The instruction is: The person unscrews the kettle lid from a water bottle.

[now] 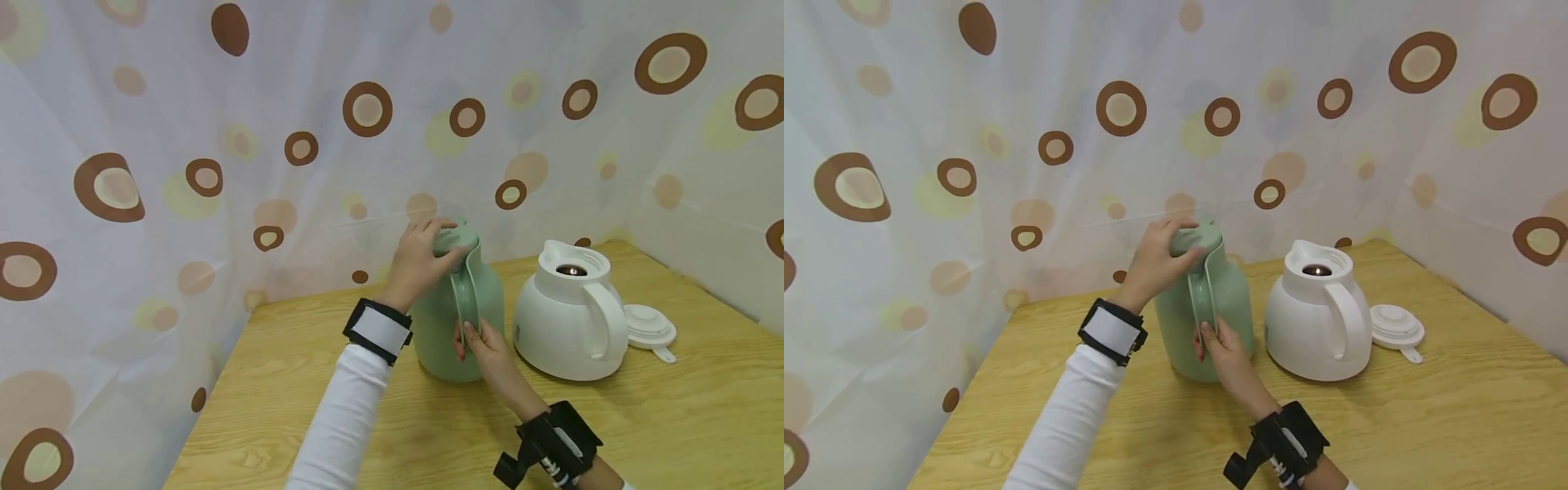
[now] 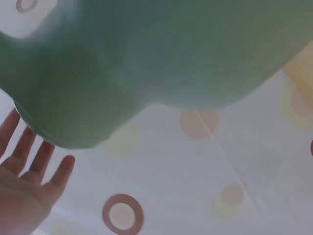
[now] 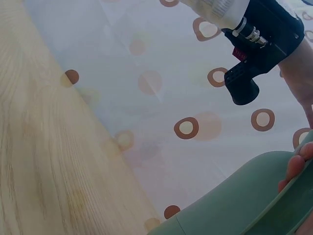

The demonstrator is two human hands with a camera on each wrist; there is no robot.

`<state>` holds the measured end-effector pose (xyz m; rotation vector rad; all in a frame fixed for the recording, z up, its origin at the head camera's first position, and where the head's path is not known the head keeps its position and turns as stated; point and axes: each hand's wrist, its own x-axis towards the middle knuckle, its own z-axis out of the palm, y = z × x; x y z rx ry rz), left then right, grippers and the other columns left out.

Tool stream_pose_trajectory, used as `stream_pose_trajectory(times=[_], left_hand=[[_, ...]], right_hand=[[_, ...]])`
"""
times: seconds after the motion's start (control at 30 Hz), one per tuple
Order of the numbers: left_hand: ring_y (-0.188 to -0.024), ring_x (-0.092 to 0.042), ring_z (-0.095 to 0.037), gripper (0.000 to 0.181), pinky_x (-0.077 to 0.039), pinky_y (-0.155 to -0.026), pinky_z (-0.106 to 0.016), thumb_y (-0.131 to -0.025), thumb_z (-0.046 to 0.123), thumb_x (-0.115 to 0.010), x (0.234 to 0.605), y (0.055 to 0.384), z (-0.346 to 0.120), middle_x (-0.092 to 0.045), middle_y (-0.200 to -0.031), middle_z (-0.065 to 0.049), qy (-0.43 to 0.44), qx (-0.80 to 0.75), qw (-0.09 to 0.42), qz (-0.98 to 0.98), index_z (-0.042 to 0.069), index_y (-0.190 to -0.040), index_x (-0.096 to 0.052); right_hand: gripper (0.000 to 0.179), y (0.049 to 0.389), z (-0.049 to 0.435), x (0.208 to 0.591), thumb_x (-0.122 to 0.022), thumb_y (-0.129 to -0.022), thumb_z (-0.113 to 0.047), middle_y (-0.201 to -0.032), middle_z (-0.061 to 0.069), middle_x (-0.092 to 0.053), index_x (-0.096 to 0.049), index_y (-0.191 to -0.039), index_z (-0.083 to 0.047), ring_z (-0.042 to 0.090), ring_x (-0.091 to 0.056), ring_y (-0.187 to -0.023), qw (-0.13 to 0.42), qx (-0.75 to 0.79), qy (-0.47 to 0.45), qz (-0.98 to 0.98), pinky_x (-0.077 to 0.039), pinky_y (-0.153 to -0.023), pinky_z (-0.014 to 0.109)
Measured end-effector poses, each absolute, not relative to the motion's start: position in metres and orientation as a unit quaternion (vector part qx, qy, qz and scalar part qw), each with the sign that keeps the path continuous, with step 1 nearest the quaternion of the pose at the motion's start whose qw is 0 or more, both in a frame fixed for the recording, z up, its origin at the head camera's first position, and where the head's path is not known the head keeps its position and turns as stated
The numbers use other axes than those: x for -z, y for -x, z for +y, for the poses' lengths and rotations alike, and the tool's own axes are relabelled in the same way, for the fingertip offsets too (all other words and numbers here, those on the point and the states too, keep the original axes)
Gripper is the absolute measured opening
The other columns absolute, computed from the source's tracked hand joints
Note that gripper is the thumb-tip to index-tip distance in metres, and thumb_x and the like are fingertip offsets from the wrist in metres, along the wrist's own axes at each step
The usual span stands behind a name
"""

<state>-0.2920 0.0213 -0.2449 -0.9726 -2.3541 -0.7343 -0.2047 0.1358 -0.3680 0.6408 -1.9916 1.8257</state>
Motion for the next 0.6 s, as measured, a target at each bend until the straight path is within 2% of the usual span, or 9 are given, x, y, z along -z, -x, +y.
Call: stream_pose_trajectory(times=[0.1, 0.23, 0.43, 0.6], left_hand=[[-0.117, -0.044, -0.020, 0.028, -0.037, -0.095, -0.030, -0.088, 0.017, -0.063, 0.247, 0.296, 0.012, -0.054, -0.123, -0.006, 0.392, 0.318, 0.224, -0.834, 0.008, -0.115, -0.061], [-0.116, -0.046, -0.020, 0.023, -0.037, -0.095, -0.027, -0.089, 0.014, -0.062, 0.249, 0.298, 0.007, -0.059, -0.118, -0.006, 0.418, 0.309, 0.223, -0.825, 0.007, -0.111, -0.064], [-0.108, -0.050, -0.019, 0.022, -0.039, -0.091, -0.025, -0.088, 0.022, -0.064, 0.246, 0.295, 0.014, -0.061, -0.112, -0.003, 0.391, 0.256, 0.258, -0.846, 0.011, -0.107, -0.067], [-0.099, -0.051, -0.017, 0.022, -0.041, -0.085, -0.027, -0.086, 0.031, -0.065, 0.246, 0.291, 0.022, -0.060, -0.101, 0.001, 0.362, 0.184, 0.317, -0.857, 0.015, -0.101, -0.068]], right_hand=[[0.030, 0.204, 0.136, 0.369, -0.027, -0.102, -0.014, -0.069, 0.013, -0.045, -0.044, -0.090, 0.007, 0.023, -0.046, -0.060, 0.183, -0.646, -0.221, -0.708, -0.041, -0.058, 0.036], [0.031, 0.204, 0.137, 0.370, -0.026, -0.103, -0.015, -0.069, 0.013, -0.044, -0.043, -0.089, 0.006, 0.023, -0.045, -0.060, 0.181, -0.645, -0.217, -0.710, -0.040, -0.058, 0.036], [0.030, 0.206, 0.136, 0.370, -0.025, -0.103, -0.013, -0.069, 0.014, -0.043, -0.042, -0.089, 0.008, 0.022, -0.044, -0.059, 0.184, -0.651, -0.230, -0.699, -0.040, -0.057, 0.036], [0.030, 0.206, 0.134, 0.371, -0.025, -0.102, -0.012, -0.068, 0.015, -0.043, -0.042, -0.089, 0.009, 0.023, -0.043, -0.058, 0.185, -0.652, -0.237, -0.696, -0.040, -0.055, 0.037]])
